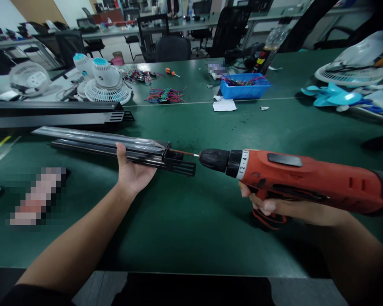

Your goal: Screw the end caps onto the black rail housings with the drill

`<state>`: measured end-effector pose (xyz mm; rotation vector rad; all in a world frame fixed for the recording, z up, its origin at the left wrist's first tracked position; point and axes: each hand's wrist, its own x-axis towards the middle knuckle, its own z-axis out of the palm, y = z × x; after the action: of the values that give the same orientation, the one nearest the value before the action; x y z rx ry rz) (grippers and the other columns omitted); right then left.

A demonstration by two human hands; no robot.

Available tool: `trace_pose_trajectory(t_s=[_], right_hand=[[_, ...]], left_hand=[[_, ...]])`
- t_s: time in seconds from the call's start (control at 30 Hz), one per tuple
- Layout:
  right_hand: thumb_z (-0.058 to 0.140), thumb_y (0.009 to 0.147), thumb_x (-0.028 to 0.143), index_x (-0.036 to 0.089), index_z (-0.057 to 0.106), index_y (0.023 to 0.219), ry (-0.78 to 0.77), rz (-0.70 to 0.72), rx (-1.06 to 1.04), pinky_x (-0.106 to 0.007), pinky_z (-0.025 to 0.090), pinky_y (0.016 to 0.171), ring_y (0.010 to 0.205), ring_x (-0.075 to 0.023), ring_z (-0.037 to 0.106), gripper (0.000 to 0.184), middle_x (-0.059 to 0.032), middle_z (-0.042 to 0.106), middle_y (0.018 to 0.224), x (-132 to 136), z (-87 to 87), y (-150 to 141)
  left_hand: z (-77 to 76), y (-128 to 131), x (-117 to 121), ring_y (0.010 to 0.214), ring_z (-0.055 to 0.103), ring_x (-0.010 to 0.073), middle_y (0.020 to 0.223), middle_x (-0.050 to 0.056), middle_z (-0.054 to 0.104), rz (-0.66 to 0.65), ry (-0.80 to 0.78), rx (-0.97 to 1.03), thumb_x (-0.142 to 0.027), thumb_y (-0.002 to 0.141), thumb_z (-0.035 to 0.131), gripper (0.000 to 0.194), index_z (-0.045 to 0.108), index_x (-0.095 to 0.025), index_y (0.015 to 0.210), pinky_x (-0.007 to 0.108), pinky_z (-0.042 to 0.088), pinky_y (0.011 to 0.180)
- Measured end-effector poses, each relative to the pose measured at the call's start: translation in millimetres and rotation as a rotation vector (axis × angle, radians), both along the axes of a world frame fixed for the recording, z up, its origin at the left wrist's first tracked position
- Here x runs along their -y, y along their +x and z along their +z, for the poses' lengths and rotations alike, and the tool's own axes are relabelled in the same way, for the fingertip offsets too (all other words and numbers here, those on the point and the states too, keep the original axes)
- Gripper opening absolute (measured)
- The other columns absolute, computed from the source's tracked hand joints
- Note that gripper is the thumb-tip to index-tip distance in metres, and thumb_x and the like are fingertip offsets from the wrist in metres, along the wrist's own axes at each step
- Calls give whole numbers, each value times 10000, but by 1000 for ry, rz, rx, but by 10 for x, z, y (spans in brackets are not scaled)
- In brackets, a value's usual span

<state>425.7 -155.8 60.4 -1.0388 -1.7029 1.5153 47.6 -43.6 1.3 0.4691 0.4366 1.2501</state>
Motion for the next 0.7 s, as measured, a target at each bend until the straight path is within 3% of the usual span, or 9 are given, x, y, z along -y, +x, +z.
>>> trace_pose_trajectory(t_s=[0.13,0.37,0.7], right_hand=[[773,1005,387,251,738,1208,-14,52,23,-227,534,490,517,-111,570,247,31,640,717,3,-45,45],[766,990,456,224,732,1093,23,3,21,-212,464,435,496,-108,514,256,43,589,658,-33,41,-61],[788,970,463,249,773,1242,-3,-5,37,-247,536,449,486,-124,555,346,37,616,665,-36,14,-5]], left_hand=[[41,15,12,1229,769,328,1143,110,846,15,-8,-6,-819,919,672,635,787,-217,1087,428,621,1075],[111,51,41,1184,787,320,1114,110,847,11,-26,-34,-833,932,634,659,782,-207,1074,413,646,1026],[106,49,43,1223,772,324,1117,104,849,28,-43,-33,-831,918,659,645,784,-214,1059,432,615,1090]])
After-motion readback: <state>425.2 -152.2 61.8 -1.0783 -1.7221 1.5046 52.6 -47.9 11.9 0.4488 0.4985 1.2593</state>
